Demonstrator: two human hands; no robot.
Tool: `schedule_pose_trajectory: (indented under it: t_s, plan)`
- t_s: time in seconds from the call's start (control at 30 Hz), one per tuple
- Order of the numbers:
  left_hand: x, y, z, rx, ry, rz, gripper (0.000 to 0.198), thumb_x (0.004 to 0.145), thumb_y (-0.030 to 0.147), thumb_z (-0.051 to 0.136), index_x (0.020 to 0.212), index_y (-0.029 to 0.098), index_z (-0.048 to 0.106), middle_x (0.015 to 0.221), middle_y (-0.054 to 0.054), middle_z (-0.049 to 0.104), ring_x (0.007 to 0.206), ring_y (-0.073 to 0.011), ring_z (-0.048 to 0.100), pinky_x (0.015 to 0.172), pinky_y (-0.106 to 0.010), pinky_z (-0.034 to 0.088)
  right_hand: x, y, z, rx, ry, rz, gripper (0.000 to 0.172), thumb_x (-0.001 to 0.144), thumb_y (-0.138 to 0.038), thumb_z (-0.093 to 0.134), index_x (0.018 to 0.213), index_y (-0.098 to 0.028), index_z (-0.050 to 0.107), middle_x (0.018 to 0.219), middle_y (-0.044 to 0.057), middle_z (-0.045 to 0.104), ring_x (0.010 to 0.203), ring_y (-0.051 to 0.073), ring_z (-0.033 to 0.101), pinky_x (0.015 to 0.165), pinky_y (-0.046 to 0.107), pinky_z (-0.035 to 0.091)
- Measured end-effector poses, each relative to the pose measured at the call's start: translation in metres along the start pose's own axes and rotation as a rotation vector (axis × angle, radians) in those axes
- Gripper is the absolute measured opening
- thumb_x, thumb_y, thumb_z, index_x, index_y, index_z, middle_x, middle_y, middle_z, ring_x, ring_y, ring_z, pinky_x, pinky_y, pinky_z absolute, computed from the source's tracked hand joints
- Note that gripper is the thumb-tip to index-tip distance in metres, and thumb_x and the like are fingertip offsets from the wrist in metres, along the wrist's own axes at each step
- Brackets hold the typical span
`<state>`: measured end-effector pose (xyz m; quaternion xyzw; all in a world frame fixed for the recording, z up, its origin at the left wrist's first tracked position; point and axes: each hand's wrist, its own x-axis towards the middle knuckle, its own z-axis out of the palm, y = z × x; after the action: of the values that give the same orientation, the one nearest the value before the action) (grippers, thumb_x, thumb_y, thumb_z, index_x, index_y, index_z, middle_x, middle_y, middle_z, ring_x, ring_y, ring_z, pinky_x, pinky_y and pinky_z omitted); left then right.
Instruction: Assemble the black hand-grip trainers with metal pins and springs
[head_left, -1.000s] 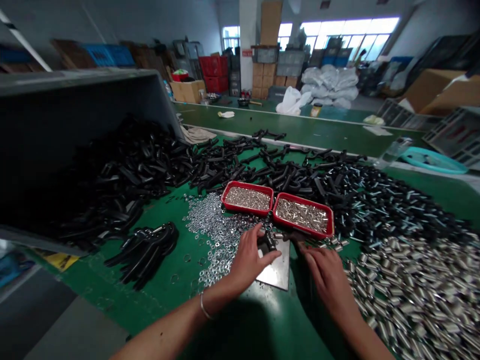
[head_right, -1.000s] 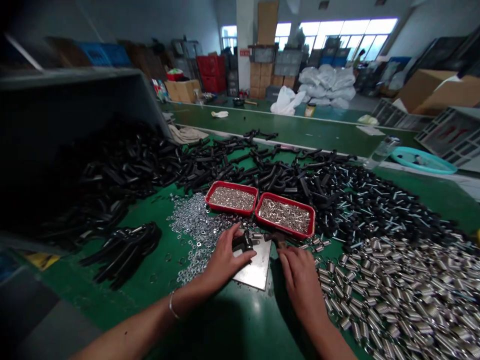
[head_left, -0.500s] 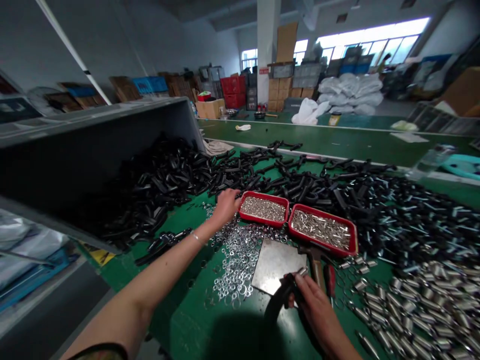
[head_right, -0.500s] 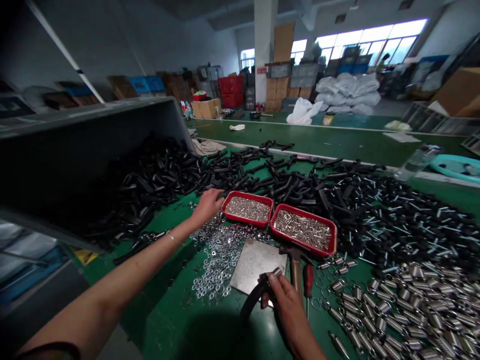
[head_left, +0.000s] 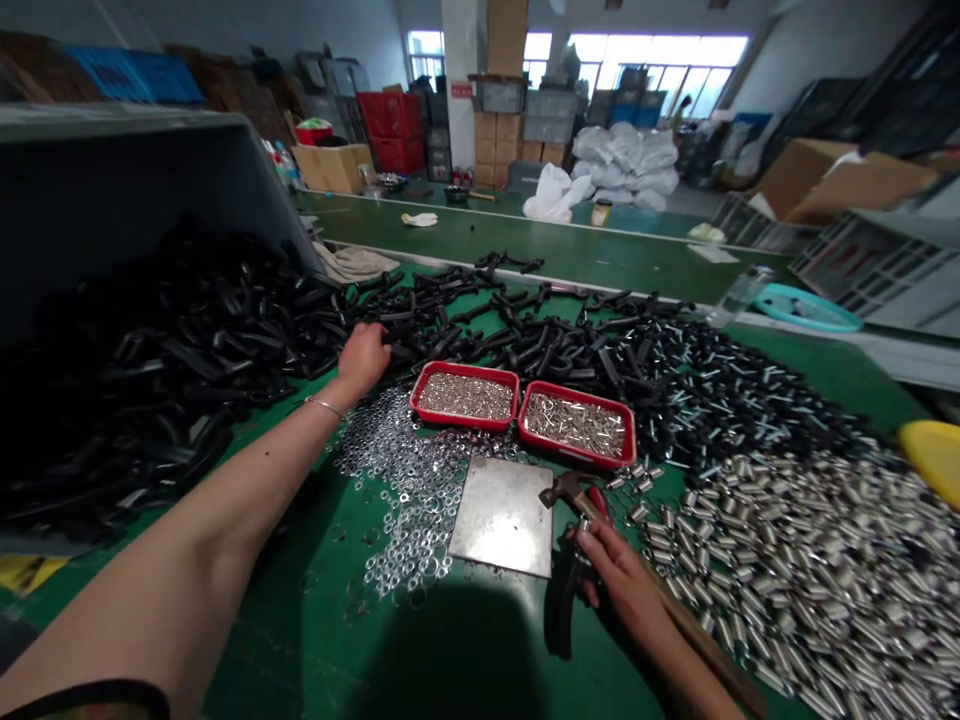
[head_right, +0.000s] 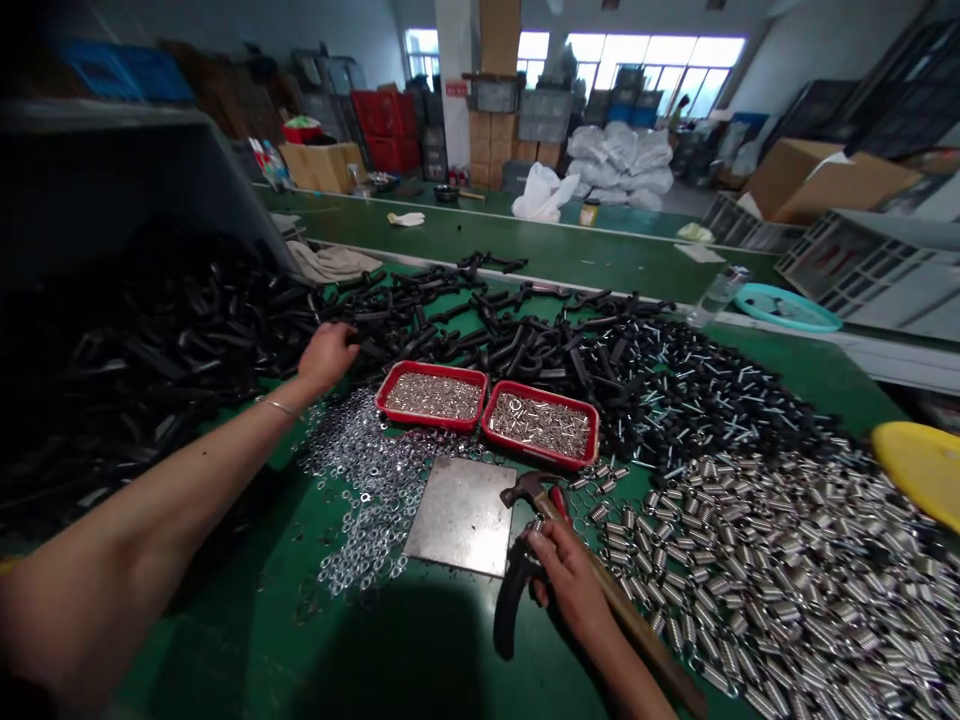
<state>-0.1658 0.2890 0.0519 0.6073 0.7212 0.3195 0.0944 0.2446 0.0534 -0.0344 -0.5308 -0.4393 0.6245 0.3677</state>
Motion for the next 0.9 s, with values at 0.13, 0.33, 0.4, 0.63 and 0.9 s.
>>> schedule_pose_trajectory:
  t_s: [0.13, 0.33, 0.4, 0.63, 0.9]
  plan:
    - [-0.041, 0.036, -0.017, -0.340, -0.019, 0.128, 0.035, 0.096, 0.031, 0.045, 0.121, 0.010, 0.057, 0.121, -0.006, 0.061, 0.100, -0.0183, 0.066, 0.100, -0.040, 0.051, 0.002, -0.003, 0.004, 0.078, 0.001, -0.006, 0.040, 0.087, -0.058, 0.063, 0.089, -0.018, 0.062, 0.066, -0.003, 0.057, 0.043, 0.008, 0.047, 0.042, 0.021, 0.033]
    - [-0.186, 0.082, 0.004, -1.174, -0.440, -0.251, 0.034, 0.080, 0.031, 0.072, 0.109, 0.019, 0.058, 0.104, -0.009, 0.072, 0.096, -0.0250, 0.071, 0.096, -0.046, 0.053, 0.004, 0.000, 0.021, 0.289, 0.016, -0.030, 0.044, 0.085, -0.062, 0.064, 0.092, -0.019, 0.065, 0.067, -0.002, 0.056, 0.048, 0.009, 0.047, 0.045, 0.022, 0.037]
    - [-0.232, 0.088, 0.022, -1.309, -0.588, -0.369, 0.048, 0.070, 0.019, 0.077, 0.112, 0.021, 0.057, 0.109, -0.008, 0.071, 0.100, -0.0247, 0.070, 0.096, -0.043, 0.053, 0.004, 0.000, 0.024, 0.295, 0.022, -0.055, 0.043, 0.085, -0.061, 0.064, 0.091, -0.018, 0.065, 0.067, -0.002, 0.055, 0.048, 0.009, 0.046, 0.045, 0.022, 0.035]
    - [-0.289, 0.108, 0.061, -1.314, -0.720, -0.470, 0.039, 0.088, 0.045, 0.064, 0.115, 0.016, 0.060, 0.104, -0.010, 0.066, 0.069, -0.0102, 0.060, 0.062, -0.024, 0.049, -0.002, -0.017, 0.035, -0.042, 0.105, -0.184, 0.036, 0.090, -0.056, 0.059, 0.084, -0.021, 0.056, 0.069, -0.003, 0.052, 0.059, 0.012, 0.048, 0.054, 0.023, 0.038]
    - [-0.282, 0.113, 0.065, -0.972, -0.721, -0.309, 0.056, 0.094, 0.067, 0.039, 0.115, 0.017, 0.052, 0.059, 0.003, 0.059, 0.041, -0.0105, 0.050, 0.040, -0.019, 0.038, -0.009, -0.041, 0.049, -0.527, 0.102, -0.328, 0.023, 0.098, -0.045, 0.046, 0.089, -0.025, 0.052, 0.069, -0.002, 0.059, 0.064, 0.019, 0.058, 0.061, 0.027, 0.039]
